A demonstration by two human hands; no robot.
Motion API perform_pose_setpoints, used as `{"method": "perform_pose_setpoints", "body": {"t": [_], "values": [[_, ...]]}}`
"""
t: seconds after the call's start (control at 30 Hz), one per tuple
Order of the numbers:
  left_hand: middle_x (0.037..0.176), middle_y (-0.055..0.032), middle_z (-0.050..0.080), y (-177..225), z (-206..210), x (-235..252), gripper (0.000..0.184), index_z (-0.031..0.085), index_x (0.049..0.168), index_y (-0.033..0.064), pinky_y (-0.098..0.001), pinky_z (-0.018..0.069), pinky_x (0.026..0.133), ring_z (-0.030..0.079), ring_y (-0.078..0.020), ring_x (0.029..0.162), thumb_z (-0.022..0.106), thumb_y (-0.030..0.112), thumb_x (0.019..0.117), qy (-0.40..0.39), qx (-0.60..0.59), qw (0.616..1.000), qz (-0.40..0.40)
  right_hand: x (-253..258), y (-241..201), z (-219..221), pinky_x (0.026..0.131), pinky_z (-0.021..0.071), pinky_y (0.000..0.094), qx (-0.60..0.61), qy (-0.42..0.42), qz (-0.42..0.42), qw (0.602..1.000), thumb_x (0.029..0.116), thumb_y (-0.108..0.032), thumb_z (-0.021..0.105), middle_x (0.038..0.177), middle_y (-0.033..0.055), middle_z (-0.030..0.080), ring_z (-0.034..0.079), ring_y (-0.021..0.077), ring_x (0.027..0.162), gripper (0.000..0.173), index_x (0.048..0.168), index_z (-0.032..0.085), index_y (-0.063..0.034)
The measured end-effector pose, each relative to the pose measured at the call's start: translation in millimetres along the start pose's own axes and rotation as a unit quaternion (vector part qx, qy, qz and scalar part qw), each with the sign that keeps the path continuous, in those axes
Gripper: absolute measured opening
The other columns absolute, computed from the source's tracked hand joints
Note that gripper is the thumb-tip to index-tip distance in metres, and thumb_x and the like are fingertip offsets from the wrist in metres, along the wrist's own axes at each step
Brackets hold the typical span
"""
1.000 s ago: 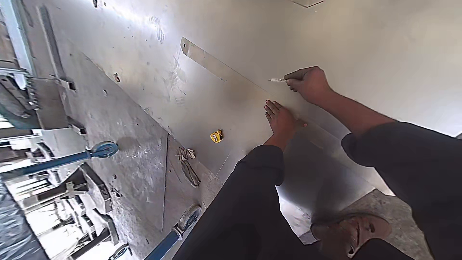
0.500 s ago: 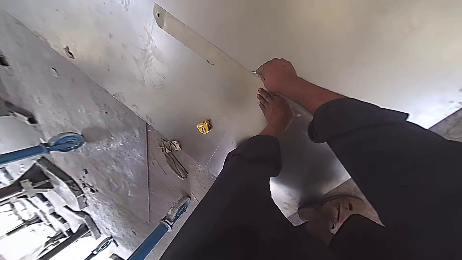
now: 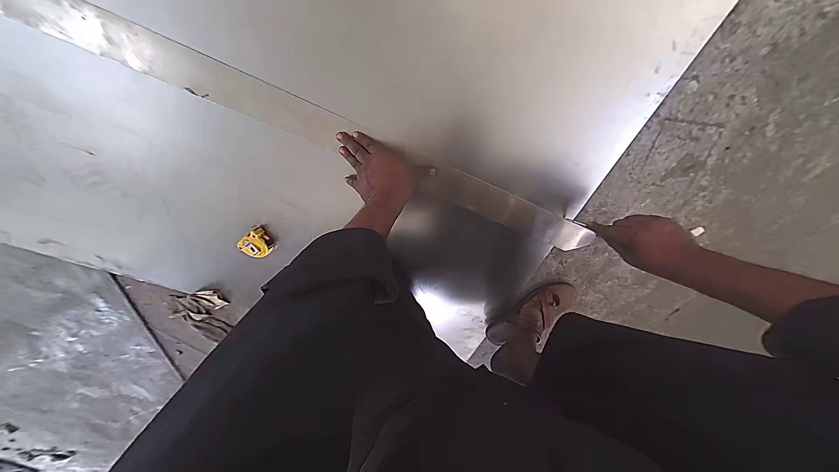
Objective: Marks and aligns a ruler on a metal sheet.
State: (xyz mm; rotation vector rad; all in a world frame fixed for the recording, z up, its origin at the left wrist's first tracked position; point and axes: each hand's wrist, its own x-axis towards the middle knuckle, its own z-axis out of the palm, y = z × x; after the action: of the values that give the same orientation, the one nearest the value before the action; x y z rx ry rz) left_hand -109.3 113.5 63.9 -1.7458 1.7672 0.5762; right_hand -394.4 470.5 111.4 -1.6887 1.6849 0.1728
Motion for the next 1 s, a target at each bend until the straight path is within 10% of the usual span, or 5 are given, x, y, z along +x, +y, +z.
{"method": "perform_pose_setpoints", "body": {"t": [0.17, 0.27, 0.63, 0.83, 1.0], "values": [[0.171, -0.0253, -0.007, 5.0, -1.8, 0.5, 0.163, -0.001, 0.161, -0.0082, -0.0679, 0.0246, 0.120, 0.006, -0.0411, 0.159, 0.087, 0.076, 0.0535, 0.002, 0.018, 1.000, -0.004, -11.8, 7.1, -22.2, 0.079, 0.0586, 0.0491, -0.053, -0.154, 0.068, 0.984, 0.1055, -0.017, 0.056, 0.097, 0.0089, 0.075, 0.073, 0.0304, 0.095, 0.025, 0.122, 0.075, -0.0179], [0.171, -0.0274, -0.005, 3.6, -3.8, 3.3, 0.162, 0.001, 0.161, -0.0097, -0.0646, 0.0222, 0.122, 0.008, -0.0420, 0.159, 0.086, 0.078, 0.0541, 0.009, 0.024, 1.000, -0.005, 16.5, -4.1, -46.8, 0.073, 0.0596, 0.0538, 0.009, 0.028, -0.003, 1.000, 0.1070, -0.025, 0.053, 0.091, 0.0139, 0.076, 0.075, 0.0349, 0.086, 0.030, 0.121, 0.075, -0.0105], [0.169, -0.0325, 0.003, 5.1, -7.9, 1.8, 0.161, 0.008, 0.160, -0.0106, -0.0615, 0.0178, 0.125, 0.011, -0.0443, 0.158, 0.087, 0.077, 0.0516, 0.009, 0.028, 1.000, 0.002, 365.3, -187.2, -120.2, 0.089, 0.0551, 0.0482, 0.278, 0.099, -0.006, 0.955, 0.1113, -0.026, 0.045, 0.103, 0.0074, 0.075, 0.072, 0.0255, 0.096, 0.032, 0.132, 0.066, -0.0158], [0.168, -0.0352, 0.001, 1.0, -0.1, 4.0, 0.107, 0.009, 0.161, -0.0094, -0.0616, 0.0166, 0.125, 0.009, -0.0468, 0.157, 0.068, 0.046, 0.0905, 0.006, 0.033, 0.999, 0.023, 401.2, -231.4, -128.5, 0.091, 0.0537, 0.0565, 0.167, 0.042, 0.000, 0.985, 0.1102, -0.033, 0.043, 0.121, 0.0117, 0.072, 0.067, 0.0343, 0.116, 0.035, 0.134, 0.067, -0.0240], [0.168, -0.0336, 0.002, 0.0, 2.4, 4.8, 0.149, 0.009, 0.160, -0.0104, -0.0590, 0.0170, 0.125, 0.011, -0.0453, 0.157, 0.082, 0.074, 0.0622, 0.013, 0.034, 0.999, 0.020, 346.7, -198.8, -130.7, 0.083, 0.0533, 0.0605, 0.091, -0.002, -0.023, 0.996, 0.1082, -0.027, 0.049, 0.110, 0.0176, 0.072, 0.068, 0.0407, 0.107, 0.030, 0.127, 0.069, -0.0181]]}}
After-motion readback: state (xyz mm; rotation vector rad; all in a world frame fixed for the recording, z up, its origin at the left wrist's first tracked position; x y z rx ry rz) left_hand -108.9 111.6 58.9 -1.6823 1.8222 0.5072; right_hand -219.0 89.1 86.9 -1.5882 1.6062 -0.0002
